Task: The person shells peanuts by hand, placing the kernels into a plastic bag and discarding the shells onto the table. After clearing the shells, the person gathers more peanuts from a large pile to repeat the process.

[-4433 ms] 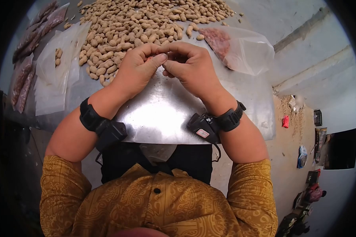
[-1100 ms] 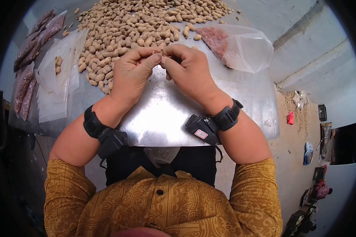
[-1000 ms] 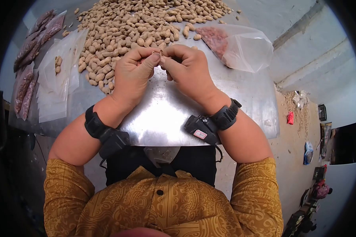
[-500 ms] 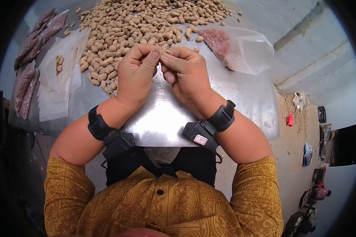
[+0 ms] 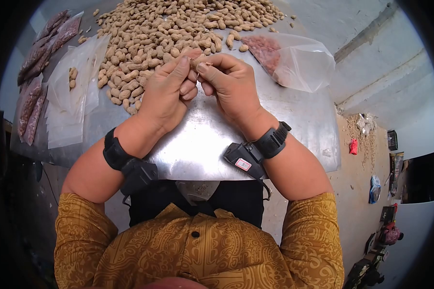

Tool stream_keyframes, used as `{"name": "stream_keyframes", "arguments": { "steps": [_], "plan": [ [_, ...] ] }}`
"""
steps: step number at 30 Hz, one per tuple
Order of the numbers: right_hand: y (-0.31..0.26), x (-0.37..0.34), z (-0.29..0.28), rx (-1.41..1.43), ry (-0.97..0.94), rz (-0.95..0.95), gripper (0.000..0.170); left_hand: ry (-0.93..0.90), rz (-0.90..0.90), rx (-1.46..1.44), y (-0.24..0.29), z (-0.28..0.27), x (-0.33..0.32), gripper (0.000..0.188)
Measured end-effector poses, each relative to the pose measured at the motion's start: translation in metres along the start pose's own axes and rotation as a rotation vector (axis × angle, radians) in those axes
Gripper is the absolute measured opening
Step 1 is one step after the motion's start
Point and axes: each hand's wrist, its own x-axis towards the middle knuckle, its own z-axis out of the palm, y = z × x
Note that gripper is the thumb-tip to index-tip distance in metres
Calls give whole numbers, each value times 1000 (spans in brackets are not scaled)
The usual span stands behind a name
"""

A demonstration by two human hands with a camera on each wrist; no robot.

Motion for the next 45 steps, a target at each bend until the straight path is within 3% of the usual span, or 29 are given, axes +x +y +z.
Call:
{"name": "stream_keyframes", "arguments": {
  "steps": [4,7,13,16,19,25,34,37,44,45],
  "plan": [
    [-13,0,-3,-460,-29,-134,10,-21,-148,-217,0,-9,3,24],
    [-12,3,-10,-720,-54,-339,12,3,-248,-328,1,-12,5,21],
    [-17,7,-16,-994,-168,-595,17,-22,-337,-426,1,-17,8,21],
    [-15,6,-17,-851,-116,-478,15,-7,-333,-426,1,-15,7,19],
    [-15,4,-17,-606,-40,-199,13,-23,-310,-356,2,-17,7,17],
    [-5,5,-14,-282,-1,-76,13,-19,-109,32,2,-7,1,11],
    [-6,0,-12,-341,-41,-45,24,-24,-50,272,2,-13,2,15],
    [-8,-3,-6,-298,-11,17,23,-1,-13,358,4,-10,3,16],
    [-6,-8,1,-446,16,-27,21,27,77,601,4,-10,4,16],
    [-6,-9,3,-466,19,-39,20,34,58,535,3,-10,3,15]
  ]
}}
